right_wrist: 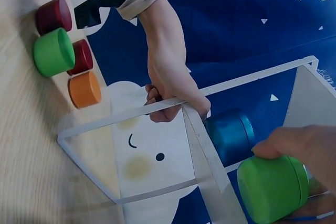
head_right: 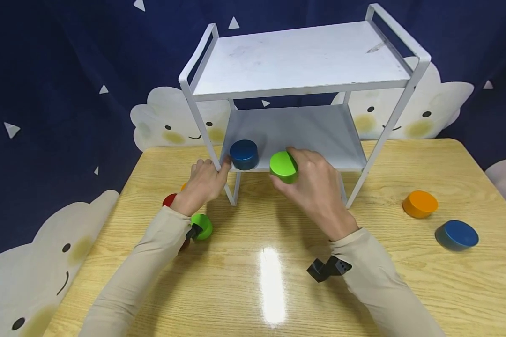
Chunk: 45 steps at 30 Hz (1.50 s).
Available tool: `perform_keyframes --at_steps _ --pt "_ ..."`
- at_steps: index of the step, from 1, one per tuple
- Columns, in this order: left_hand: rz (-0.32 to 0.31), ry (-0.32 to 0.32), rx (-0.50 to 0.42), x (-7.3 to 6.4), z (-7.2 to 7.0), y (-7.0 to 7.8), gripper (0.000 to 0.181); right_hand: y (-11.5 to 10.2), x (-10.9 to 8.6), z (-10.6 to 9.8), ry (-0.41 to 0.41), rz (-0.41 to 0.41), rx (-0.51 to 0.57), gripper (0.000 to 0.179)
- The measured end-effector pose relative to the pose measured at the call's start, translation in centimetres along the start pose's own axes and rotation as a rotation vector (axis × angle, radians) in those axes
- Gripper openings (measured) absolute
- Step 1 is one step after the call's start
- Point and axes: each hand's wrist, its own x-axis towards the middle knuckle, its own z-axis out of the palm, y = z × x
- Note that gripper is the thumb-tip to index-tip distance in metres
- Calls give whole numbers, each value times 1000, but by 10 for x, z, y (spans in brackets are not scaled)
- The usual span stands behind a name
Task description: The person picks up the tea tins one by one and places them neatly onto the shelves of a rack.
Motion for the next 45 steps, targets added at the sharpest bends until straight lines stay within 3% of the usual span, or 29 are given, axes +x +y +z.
perform_keyframes --at_steps 25,45 --pt "1 -11 4 1 0 0 64 6 25 17 -12 -23 -21 46" --pt "2 -14 5 0 -1 0 65 11 32 20 -51 44 7 53"
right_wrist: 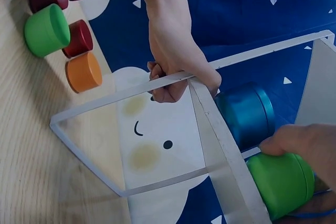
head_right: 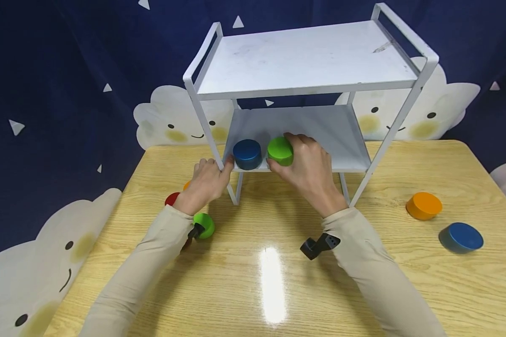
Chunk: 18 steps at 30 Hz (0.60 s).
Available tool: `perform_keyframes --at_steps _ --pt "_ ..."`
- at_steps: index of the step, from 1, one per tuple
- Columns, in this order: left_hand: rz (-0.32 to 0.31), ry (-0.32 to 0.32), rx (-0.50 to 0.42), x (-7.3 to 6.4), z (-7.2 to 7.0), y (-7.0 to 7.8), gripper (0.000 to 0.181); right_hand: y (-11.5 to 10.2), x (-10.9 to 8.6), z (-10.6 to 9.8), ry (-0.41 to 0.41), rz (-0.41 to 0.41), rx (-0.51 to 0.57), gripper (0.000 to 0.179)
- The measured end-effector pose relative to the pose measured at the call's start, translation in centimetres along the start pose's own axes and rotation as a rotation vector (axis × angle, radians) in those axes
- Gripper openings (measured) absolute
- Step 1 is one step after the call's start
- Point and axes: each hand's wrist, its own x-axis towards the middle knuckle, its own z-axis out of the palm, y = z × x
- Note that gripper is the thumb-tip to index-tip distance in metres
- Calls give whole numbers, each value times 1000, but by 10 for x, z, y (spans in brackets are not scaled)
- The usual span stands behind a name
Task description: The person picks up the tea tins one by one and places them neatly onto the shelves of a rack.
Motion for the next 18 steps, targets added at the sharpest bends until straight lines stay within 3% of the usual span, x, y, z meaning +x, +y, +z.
perform_keyframes --at_steps 18 --pt "9 19 39 0 1 1 63 2 -1 3 -3 5 12 56"
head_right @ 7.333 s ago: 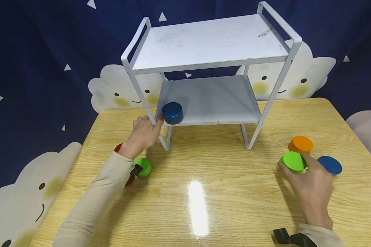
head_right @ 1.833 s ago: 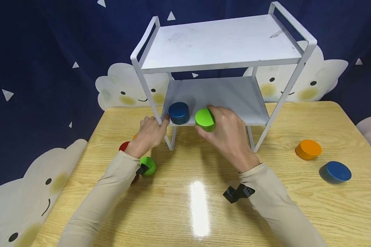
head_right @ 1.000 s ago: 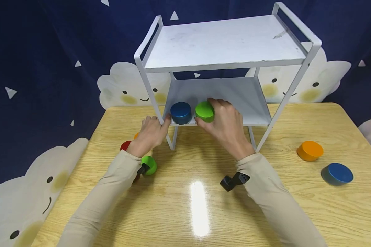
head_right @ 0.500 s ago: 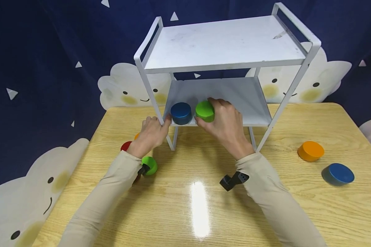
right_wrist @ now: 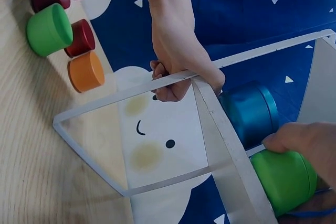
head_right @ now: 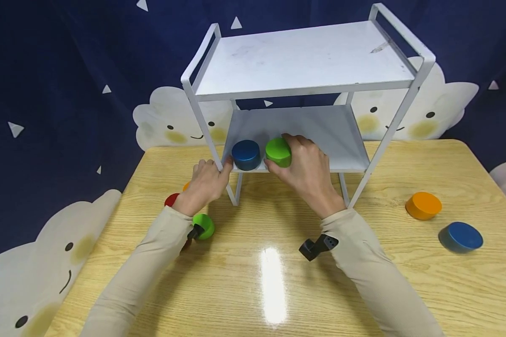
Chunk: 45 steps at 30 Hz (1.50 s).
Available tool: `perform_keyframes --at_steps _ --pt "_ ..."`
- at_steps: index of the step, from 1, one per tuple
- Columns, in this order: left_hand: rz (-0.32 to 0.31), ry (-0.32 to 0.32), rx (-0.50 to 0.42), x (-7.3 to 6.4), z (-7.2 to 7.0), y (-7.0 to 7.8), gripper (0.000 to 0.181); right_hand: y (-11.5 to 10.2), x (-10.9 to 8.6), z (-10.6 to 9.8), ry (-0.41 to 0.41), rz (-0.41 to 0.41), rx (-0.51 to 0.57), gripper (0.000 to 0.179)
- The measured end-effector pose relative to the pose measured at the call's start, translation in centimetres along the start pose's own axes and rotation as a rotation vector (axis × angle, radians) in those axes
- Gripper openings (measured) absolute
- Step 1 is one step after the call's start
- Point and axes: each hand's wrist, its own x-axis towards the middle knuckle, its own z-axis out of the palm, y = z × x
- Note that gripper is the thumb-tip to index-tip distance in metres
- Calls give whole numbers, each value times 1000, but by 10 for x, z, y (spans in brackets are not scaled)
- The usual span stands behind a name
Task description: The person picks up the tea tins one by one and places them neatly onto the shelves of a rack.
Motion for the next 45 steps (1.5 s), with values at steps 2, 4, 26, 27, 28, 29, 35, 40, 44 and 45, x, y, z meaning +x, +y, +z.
perform_keyframes --at_steps 2,4,26,27,28,29,35,40,44,45 --pt "-4 0 -9 0 0 0 64 0 0 0 -2 3 0 57" --pt "-11 0 -25 -1 0 0 65 0 0 0 -5 6 0 58" --pt "-20 -19 -40 -2 0 0 64 -1 -5 -3 7 -4 -4 71" --pt "-21 -19 -44 -2 0 0 64 -1 -5 -3 7 -4 -4 71" --pt "-20 -18 -46 -2 0 0 64 -1 -5 -3 8 -6 -3 71" --pt "-17 -17 -43 -2 0 0 64 -2 -5 -3 10 -8 -1 71" --pt "-10 -14 -36 -2 0 0 64 -1 -6 -3 16 -6 5 72" --pt "-15 -22 -32 -2 0 0 64 0 -6 -3 22 -5 3 73" --pt "-16 -19 -30 -2 0 0 65 0 -6 -3 26 -7 -1 73" --pt "-16 -17 -31 -2 0 0 65 0 -6 -3 28 -8 -2 73"
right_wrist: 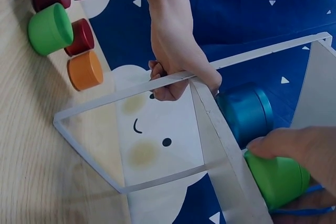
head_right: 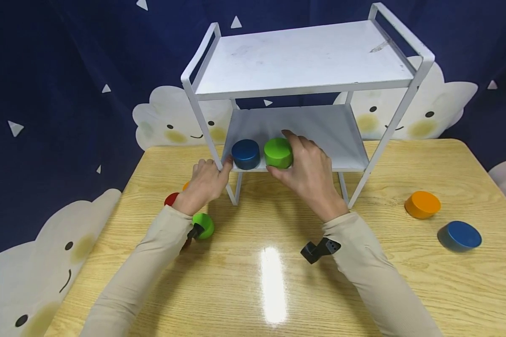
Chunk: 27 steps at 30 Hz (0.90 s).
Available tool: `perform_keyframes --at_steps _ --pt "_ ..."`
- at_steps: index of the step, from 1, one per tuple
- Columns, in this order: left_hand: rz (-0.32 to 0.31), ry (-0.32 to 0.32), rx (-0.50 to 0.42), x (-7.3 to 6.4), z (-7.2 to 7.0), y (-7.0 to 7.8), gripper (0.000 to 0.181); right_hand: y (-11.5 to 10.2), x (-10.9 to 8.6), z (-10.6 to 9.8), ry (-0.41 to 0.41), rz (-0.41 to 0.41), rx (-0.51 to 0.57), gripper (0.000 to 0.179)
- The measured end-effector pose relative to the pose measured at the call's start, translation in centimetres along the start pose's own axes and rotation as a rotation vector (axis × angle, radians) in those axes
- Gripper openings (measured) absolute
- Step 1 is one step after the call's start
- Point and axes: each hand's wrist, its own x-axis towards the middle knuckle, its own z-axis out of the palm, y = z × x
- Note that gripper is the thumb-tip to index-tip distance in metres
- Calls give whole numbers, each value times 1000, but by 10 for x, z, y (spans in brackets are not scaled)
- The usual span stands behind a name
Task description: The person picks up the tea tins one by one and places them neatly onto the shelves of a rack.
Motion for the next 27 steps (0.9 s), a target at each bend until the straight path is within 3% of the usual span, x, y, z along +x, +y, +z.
perform_keyframes --at_steps 20,27 --pt "9 -5 33 2 -1 1 65 8 -17 -16 51 6 22 69" --pt "-7 3 -13 1 -1 0 66 14 -28 -24 68 23 29 71"
